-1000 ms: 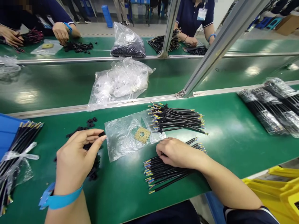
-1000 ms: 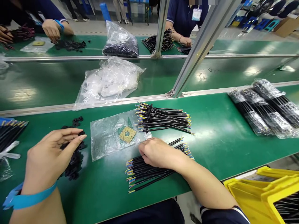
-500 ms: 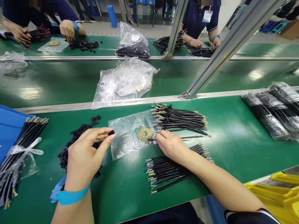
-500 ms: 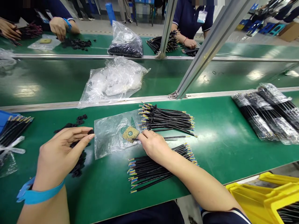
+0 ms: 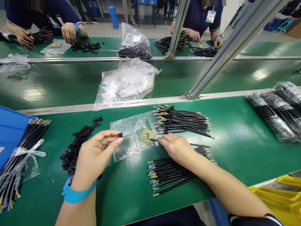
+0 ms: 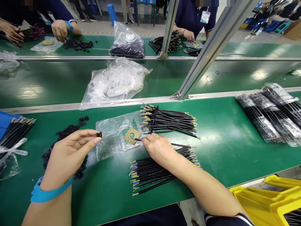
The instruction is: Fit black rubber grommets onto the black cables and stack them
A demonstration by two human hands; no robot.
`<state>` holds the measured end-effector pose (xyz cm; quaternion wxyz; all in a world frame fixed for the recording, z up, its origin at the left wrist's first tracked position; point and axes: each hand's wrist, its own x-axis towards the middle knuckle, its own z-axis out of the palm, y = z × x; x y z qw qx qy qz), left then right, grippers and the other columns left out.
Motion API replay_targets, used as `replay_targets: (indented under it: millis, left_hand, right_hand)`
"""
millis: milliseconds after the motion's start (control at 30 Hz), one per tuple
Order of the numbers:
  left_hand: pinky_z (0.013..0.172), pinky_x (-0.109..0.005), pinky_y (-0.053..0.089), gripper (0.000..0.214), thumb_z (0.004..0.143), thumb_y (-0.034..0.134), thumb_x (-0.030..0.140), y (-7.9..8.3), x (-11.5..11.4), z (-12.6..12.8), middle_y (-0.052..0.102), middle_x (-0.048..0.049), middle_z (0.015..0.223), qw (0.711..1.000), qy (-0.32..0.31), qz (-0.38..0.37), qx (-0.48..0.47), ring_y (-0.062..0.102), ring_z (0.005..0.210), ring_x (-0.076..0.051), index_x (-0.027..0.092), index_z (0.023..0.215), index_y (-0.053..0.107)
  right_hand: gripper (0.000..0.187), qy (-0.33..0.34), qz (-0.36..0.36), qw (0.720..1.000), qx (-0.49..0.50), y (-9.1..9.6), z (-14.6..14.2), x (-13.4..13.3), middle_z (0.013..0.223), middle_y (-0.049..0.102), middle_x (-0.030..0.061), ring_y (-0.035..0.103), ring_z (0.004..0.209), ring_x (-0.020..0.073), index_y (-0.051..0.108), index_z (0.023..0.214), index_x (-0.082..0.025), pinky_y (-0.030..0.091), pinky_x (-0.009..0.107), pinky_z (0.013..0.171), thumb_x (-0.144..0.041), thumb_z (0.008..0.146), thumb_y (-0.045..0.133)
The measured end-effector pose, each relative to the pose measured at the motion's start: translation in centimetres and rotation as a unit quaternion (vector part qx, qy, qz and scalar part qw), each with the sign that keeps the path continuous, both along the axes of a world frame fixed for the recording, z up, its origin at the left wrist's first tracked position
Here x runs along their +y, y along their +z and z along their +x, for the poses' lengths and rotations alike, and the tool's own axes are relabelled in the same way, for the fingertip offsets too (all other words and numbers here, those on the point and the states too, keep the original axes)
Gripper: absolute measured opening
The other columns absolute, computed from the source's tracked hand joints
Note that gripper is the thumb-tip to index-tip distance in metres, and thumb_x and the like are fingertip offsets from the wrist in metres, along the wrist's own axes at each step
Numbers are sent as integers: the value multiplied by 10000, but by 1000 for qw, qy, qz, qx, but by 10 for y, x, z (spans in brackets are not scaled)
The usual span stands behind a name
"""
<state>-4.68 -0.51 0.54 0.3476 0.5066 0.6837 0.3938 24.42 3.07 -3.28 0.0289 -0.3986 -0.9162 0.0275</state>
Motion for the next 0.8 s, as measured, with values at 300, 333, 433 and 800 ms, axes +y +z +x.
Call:
replay_targets:
  millis: [300, 333, 433, 800]
  left_hand:
    - [672, -200, 596, 394, 650, 936, 425, -10, 7, 28, 769, -57, 818, 952, -28, -38, -303, 770, 802, -188, 165, 875, 743]
    - [654, -185, 588, 398, 626, 950, 421, -9, 7, 32, 762, -44, 798, 942, -30, -47, -331, 768, 782, -177, 165, 853, 746]
    - [609, -158, 569, 398, 569, 981, 392, -5, 7, 40, 739, -15, 747, 920, -28, -75, -384, 764, 733, -159, 166, 804, 753]
    - [597, -154, 576, 385, 529, 1001, 349, -1, 3, 42, 714, -7, 639, 918, -31, -106, -381, 752, 657, -147, 168, 774, 765]
  right_hand:
    - [267, 55, -7, 932, 357, 25, 3, -3, 959, 748, 41, 692, 812, 102, 674, 1248, -178, 587, 225, 750, -155, 1039, 510]
    - [270, 62, 0, 928, 368, 28, 1, -5, 947, 747, 39, 696, 818, 102, 674, 1249, -179, 592, 224, 751, -141, 1033, 518]
    - [267, 76, 30, 922, 378, 32, -4, -12, 902, 736, 39, 696, 814, 106, 673, 1239, -164, 594, 221, 737, -106, 1016, 536]
    - [237, 66, 65, 929, 357, 29, -4, -15, 918, 740, 47, 694, 817, 111, 670, 1214, -149, 599, 231, 705, -118, 1027, 527]
